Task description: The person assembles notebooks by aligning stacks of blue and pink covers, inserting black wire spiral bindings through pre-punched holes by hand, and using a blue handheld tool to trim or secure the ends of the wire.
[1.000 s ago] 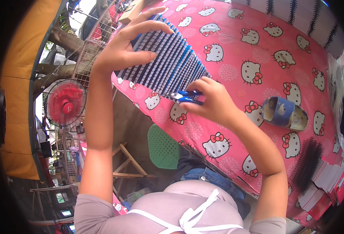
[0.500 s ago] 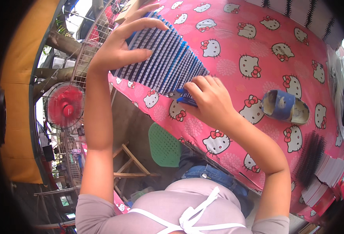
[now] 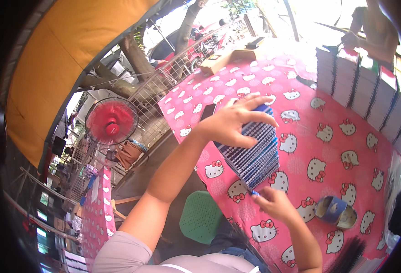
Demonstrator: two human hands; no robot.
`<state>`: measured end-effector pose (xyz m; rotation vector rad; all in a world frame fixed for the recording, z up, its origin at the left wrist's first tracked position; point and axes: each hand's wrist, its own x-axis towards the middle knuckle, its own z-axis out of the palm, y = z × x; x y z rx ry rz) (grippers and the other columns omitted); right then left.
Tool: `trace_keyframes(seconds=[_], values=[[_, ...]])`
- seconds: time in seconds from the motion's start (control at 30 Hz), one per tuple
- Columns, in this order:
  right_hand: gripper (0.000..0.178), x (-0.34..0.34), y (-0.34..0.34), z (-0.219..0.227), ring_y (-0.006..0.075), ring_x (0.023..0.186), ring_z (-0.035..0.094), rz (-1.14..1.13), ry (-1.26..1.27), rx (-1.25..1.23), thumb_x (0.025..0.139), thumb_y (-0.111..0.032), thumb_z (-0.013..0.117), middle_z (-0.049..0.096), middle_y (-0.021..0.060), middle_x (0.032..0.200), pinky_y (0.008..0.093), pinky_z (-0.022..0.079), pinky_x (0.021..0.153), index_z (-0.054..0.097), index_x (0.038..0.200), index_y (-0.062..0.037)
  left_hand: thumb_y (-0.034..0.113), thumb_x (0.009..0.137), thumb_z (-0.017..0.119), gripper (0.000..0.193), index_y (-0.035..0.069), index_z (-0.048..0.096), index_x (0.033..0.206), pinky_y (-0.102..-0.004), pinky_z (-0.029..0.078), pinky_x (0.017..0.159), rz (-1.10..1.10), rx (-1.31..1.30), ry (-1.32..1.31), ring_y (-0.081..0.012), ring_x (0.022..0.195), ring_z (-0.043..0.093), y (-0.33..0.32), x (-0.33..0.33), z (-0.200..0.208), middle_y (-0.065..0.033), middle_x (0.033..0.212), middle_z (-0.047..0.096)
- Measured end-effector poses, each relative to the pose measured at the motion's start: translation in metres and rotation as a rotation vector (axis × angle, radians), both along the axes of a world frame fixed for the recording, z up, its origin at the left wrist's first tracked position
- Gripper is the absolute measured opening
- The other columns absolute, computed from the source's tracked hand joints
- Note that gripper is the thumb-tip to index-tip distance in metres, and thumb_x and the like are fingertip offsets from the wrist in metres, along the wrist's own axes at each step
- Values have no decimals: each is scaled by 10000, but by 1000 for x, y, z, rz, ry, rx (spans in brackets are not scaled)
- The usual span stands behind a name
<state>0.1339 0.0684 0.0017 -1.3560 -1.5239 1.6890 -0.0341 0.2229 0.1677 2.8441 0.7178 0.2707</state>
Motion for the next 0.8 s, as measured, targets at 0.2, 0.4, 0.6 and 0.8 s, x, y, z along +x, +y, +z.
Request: trace_keyframes(seconds=[0.2,0.4,0.6,0.8], values=[[347,0,-26,-43,82,655,541,-18,232,-93,935,-338,574,597,21,790,239,433,562,572,1092,-28,410,656,692,763,346,446,1375,-700,156,1054,38,-2,17,-391,1404,232,-1,8,-2,-113,1510,319],[343,2,-45,-58,92,801,530,-52,565,-256,960,-307,544,589,39,884,257,430,679,508,1167,-35,605,735,654,873,258,324,1465,-658,154,1071,91,-68,32,-334,1434,198,-4,10,4,-127,1539,261],[334,13,-41,-35,97,836,509,-101,380,15,962,-238,558,551,22,952,266,433,739,503,1222,-36,511,727,674,831,272,348,1454,-654,157,1072,94,-43,56,-338,1434,195,-6,11,4,-147,1532,267],[380,23,-24,-24,134,858,502,-197,260,196,956,-293,558,532,54,948,293,437,788,509,1202,-7,266,662,656,772,300,435,1401,-649,199,1061,69,-33,67,-348,1428,211,-5,9,6,-126,1527,288]])
